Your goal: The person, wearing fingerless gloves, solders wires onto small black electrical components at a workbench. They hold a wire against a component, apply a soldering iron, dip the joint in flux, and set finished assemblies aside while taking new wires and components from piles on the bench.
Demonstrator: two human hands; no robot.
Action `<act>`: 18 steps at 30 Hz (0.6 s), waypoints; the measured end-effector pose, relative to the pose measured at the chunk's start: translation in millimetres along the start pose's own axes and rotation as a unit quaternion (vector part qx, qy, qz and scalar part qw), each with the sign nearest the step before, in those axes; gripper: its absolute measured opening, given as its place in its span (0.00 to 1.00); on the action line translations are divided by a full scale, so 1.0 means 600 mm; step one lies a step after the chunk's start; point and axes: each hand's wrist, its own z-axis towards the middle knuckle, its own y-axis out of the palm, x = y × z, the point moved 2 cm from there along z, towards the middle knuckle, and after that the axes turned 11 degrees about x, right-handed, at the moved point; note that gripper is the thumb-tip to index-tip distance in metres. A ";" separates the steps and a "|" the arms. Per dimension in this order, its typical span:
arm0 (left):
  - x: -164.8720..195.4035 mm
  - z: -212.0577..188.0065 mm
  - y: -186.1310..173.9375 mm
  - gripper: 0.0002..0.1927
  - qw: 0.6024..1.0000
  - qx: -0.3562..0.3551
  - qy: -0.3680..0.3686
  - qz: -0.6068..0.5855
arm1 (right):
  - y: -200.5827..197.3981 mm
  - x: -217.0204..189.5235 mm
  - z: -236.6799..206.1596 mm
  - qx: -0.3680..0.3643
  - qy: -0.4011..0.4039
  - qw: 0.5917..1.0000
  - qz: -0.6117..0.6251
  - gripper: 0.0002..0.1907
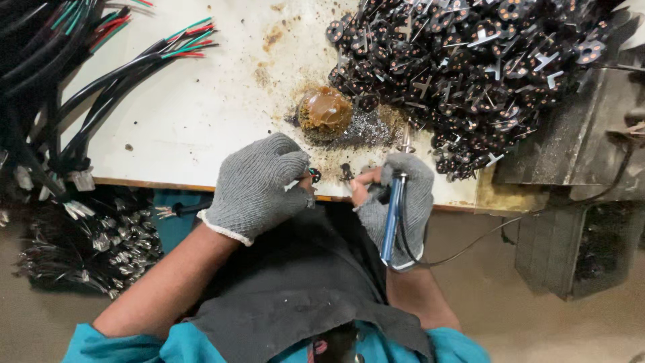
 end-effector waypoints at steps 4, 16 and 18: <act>0.001 0.002 -0.001 0.07 1.000 0.001 0.004 0.004 | -0.017 -0.005 0.015 0.019 -0.077 0.993 -0.093 0.26; 0.001 0.003 0.002 0.06 1.000 -0.002 0.001 0.009 | 0.016 -0.055 0.062 -0.138 -0.209 0.952 -0.175 0.08; 0.001 0.005 0.002 0.06 1.000 -0.003 -0.004 0.015 | 0.016 -0.060 0.058 -0.141 -0.176 0.959 -0.170 0.08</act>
